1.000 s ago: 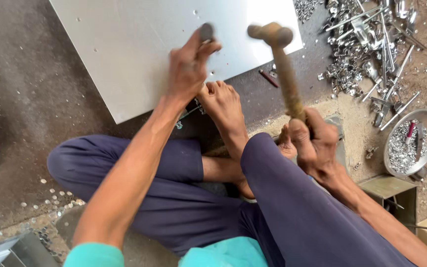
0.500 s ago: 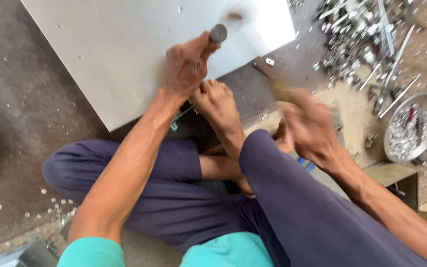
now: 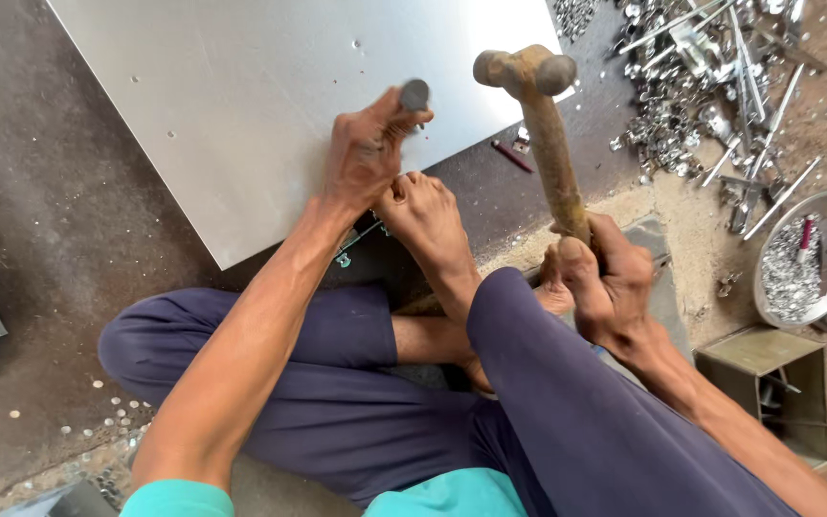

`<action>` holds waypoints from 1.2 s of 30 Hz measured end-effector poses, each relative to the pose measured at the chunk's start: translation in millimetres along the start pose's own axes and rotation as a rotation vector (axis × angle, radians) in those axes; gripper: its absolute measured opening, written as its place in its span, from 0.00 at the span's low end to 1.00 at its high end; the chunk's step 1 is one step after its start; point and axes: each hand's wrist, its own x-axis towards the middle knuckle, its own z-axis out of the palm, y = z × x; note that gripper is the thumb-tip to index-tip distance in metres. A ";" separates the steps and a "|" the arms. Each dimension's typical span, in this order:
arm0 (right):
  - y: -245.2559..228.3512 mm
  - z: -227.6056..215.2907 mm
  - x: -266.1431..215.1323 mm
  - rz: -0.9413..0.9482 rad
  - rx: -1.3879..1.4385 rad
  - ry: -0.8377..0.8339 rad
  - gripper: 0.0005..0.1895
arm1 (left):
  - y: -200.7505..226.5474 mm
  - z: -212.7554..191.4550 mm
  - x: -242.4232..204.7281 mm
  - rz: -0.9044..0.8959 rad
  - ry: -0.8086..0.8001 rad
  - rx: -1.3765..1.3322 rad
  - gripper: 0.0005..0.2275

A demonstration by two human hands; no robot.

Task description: The person assembles a metal box by attaching a latch and securing the lid with rivets. They use a hammer and a punch tool to fasten the components together.

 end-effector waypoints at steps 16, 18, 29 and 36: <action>5.5 -7.5 -4.7 0.073 -0.168 -0.099 0.14 | 4.2 -4.6 6.4 0.045 -0.084 0.093 0.05; 11.7 -0.4 -6.0 -0.067 -0.112 0.071 0.13 | -1.3 -4.6 10.5 0.084 -0.016 -0.036 0.06; 102.9 1.3 83.1 0.180 -0.352 0.133 0.18 | 18.7 -96.5 -44.3 -0.298 0.609 0.182 0.12; 138.8 -7.8 123.3 -0.001 -0.373 0.147 0.19 | 3.1 -105.5 -119.9 -0.437 0.872 0.369 0.14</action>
